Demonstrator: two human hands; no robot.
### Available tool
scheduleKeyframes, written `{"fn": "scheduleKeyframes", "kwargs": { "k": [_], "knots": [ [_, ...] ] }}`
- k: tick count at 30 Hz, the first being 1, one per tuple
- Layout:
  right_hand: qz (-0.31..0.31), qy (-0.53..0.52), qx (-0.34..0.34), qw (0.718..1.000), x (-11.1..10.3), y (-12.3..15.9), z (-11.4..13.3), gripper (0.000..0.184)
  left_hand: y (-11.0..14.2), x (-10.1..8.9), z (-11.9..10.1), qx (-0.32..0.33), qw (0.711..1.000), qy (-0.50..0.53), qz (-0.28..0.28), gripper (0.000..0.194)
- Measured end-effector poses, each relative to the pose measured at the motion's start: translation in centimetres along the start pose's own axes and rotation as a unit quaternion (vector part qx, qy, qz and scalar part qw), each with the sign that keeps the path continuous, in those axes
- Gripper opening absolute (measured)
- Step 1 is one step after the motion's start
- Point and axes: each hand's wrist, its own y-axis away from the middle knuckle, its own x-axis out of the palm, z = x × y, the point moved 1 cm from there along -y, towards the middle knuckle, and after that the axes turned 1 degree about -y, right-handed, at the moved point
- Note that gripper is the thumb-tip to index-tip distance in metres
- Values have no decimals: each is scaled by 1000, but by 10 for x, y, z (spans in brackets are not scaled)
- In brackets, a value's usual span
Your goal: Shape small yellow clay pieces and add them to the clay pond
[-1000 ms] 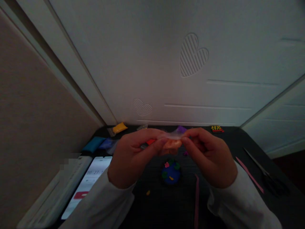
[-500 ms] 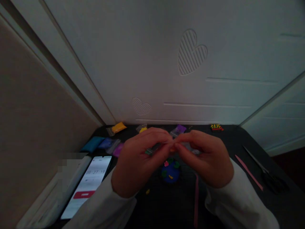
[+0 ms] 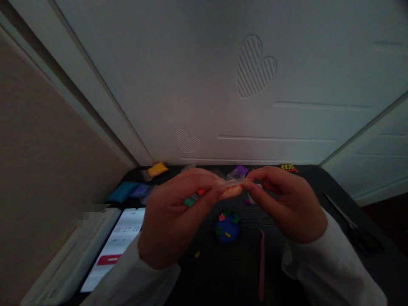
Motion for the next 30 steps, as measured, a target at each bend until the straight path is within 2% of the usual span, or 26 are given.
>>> {"fn": "scheduleKeyframes", "kwargs": {
  "k": [5, 8, 9, 10, 13, 14, 15, 16, 19, 21, 24, 27, 30],
  "knots": [
    [-7, -32, 33, 999, 0, 2, -1, 9, 1, 2, 0, -30, 999, -1, -20, 12],
    [-29, -116, 91, 989, 2, 3, -5, 11, -3, -6, 2, -65, 997, -26, -45, 13],
    [-41, -191, 126, 973, 2, 2, -7, 11, -5, -12, 4, -80, 994, -50, -62, 13],
    [-55, -289, 164, 942, 3, 0, -10, 11, -7, -20, 9, -97, 988, -85, -85, 13],
    [-86, -553, 246, 791, 7, -9, -19, 10, -14, -46, 33, -132, 957, -191, -171, 20],
    [-87, -599, 261, 752, 9, -12, -21, 12, -17, -54, 44, -135, 950, -220, -176, 24],
    [-84, -623, 274, 728, 10, -15, -23, 16, -20, -59, 56, -144, 942, -259, -155, 27],
    [-79, -634, 289, 713, 12, -18, -25, 19, -22, -63, 69, -156, 929, -312, -126, 30],
    [-76, -667, 330, 664, 19, -21, -28, 21, -27, -64, 105, -182, 923, -335, -52, 30],
    [-75, -678, 344, 646, 24, -21, -28, 23, -30, -59, 126, -192, 921, -337, -8, 29],
    [-70, -693, 349, 628, 29, -19, -28, 26, -31, -53, 145, -205, 914, -348, 24, 26],
    [-62, -714, 338, 610, 31, -18, -25, 31, -32, -50, 141, -191, 914, -358, -11, 32],
    [-48, -729, 332, 596, 32, -17, -19, 35, -31, -40, 106, -138, 925, -350, -60, 38]
  ]
}}
